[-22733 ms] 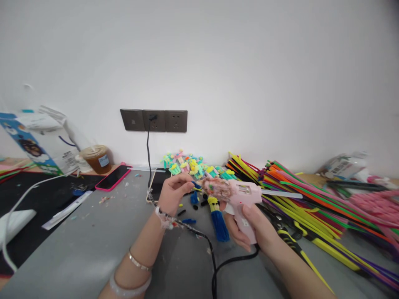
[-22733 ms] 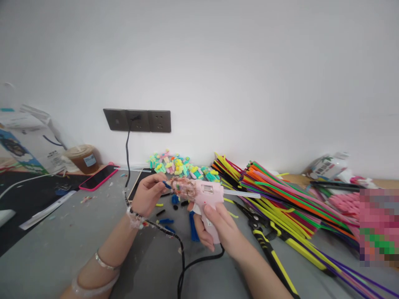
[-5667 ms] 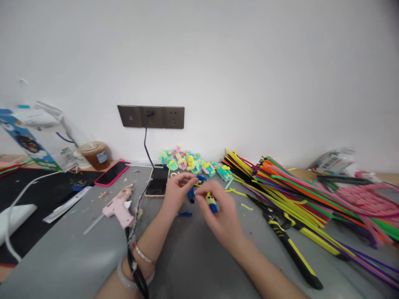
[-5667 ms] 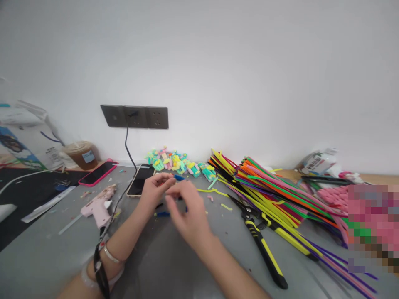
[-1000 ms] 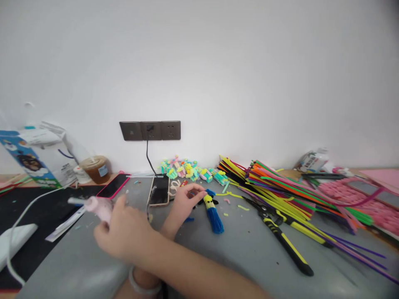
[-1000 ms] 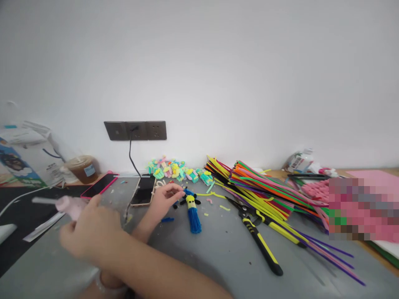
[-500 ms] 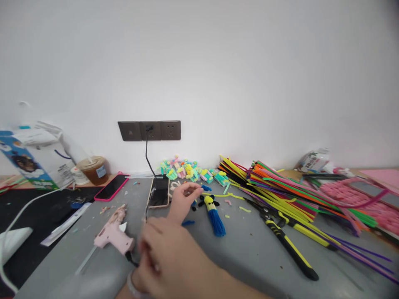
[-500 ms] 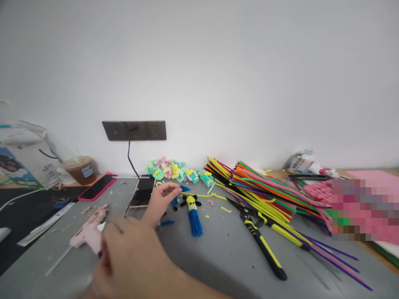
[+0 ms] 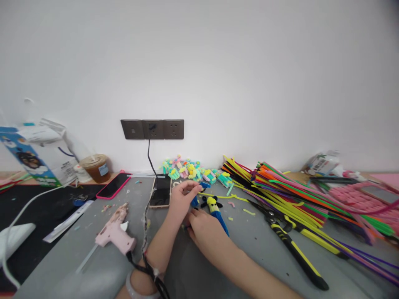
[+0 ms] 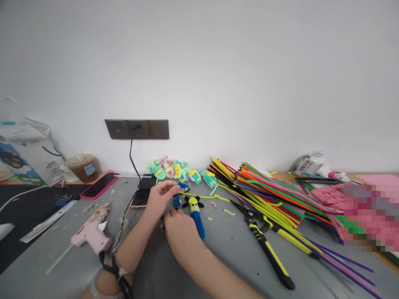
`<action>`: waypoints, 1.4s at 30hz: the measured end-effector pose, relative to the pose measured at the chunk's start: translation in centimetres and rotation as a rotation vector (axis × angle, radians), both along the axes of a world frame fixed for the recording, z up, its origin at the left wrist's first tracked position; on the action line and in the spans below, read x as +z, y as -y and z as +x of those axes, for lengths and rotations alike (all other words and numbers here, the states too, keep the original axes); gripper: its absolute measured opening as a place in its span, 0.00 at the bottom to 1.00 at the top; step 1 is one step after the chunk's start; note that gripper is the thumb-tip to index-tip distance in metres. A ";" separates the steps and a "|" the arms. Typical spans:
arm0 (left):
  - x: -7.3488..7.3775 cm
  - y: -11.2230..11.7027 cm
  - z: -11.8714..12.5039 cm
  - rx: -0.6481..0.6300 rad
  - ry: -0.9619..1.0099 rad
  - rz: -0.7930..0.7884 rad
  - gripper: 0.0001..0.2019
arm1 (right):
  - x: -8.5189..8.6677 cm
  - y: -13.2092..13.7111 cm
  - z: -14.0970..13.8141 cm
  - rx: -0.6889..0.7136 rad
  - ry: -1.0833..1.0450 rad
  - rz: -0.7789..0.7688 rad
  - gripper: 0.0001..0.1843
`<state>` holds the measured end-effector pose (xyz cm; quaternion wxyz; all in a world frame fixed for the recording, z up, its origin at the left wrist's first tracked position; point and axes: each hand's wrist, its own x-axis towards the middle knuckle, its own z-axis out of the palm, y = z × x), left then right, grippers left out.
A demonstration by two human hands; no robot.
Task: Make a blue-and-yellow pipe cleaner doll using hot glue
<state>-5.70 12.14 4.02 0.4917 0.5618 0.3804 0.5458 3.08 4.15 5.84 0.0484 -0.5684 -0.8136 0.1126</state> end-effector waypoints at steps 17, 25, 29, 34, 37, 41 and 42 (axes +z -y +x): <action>0.3 0.0 -0.1 -0.011 0.003 -0.030 0.13 | 4.1 -2.4 12.9 -0.103 -1.081 -0.458 0.12; 0.1 0.3 0.1 -0.089 -0.078 -0.049 0.12 | -0.7 -5.3 13.1 -0.434 -1.596 -0.420 0.21; 0.2 0.7 0.3 -0.171 -0.140 -0.046 0.11 | -0.2 -4.5 13.0 -0.366 -1.626 -0.458 0.19; 0.5 1.2 0.6 -0.242 -0.184 -0.075 0.11 | 0.3 -4.1 13.3 -0.327 -1.616 -0.526 0.20; 0.6 1.4 0.8 -0.265 -0.198 -0.082 0.10 | 0.3 -4.0 13.4 -0.322 -1.604 -0.572 0.21; 0.8 1.5 0.9 -0.272 -0.199 -0.086 0.10 | 0.3 -3.9 13.3 -0.276 -1.610 -0.552 0.21; 0.8 1.5 0.9 -0.272 -0.198 -0.091 0.10 | 0.2 -3.9 13.3 -0.265 -1.606 -0.543 0.22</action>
